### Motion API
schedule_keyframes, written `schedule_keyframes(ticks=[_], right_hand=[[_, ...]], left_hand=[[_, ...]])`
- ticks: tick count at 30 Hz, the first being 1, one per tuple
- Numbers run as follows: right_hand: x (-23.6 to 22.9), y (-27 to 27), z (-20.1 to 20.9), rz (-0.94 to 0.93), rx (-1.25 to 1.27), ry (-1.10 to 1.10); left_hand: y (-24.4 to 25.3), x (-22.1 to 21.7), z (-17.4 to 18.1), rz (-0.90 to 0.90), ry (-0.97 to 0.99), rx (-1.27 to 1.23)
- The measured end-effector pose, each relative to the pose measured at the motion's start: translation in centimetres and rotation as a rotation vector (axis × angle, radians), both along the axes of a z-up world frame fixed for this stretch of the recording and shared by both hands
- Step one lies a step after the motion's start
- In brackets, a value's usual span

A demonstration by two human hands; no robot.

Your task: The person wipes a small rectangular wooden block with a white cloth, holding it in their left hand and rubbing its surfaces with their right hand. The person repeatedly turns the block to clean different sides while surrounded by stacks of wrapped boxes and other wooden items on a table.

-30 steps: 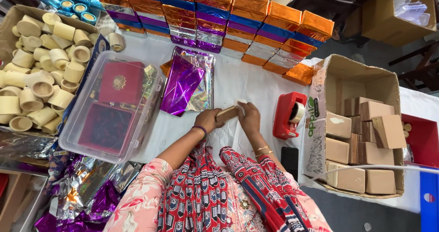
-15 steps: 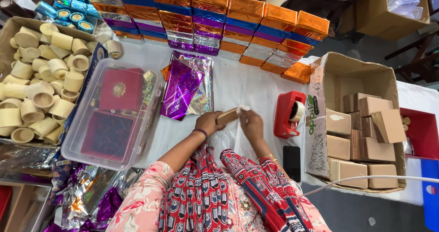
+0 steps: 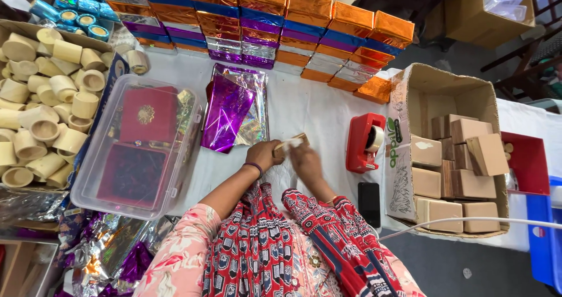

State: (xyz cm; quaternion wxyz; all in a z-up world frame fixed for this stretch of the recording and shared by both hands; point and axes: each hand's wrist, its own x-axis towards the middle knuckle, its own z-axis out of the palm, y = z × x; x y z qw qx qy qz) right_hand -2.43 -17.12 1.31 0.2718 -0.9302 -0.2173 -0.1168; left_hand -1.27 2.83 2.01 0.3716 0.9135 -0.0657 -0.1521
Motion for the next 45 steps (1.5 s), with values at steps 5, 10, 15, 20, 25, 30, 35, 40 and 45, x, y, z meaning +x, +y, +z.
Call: schedule_keyframes(ticks=[5,10,15,20,25,30,35,40,45], right_hand=[[-0.1,1.2,4.2,0.119,0.05,0.011],[1.7,-0.6,4.3,-0.171,-0.041,0.024],[-1.5,3.1,3.9,0.128,0.012,0.036],[1.2,-0.6,3.3,0.065,0.071,0.025],[1.8,-0.5,2.1,-0.176,-0.027,0.012],[-0.9,3.1,3.6,0.062,0.001,0.012],[1.9,-0.3,5.3,-0.113,0.033,0.025],[1.5,1.2,2.5,-0.106,-0.018,-0.047],[-0.2,2.8,4.1,0.063,0.049,-0.077]], left_hand=[[0.1,-0.1,-1.2,0.014,-0.056,-0.026],[0.0,-0.2,-0.6,0.014,-0.048,-0.016],[-0.2,0.1,-0.9,0.024,-0.052,0.007],[-0.1,-0.2,-0.6,0.026,-0.058,-0.018],[-0.2,-0.2,-0.7,0.03,-0.042,-0.019],[0.0,0.1,-2.8,0.013,-0.056,0.047],[-0.1,-0.3,-0.2,0.042,-0.028,-0.024],[0.0,0.1,-1.4,0.049,-0.005,-0.04],[0.0,-0.3,-3.1,0.018,-0.007,0.092]])
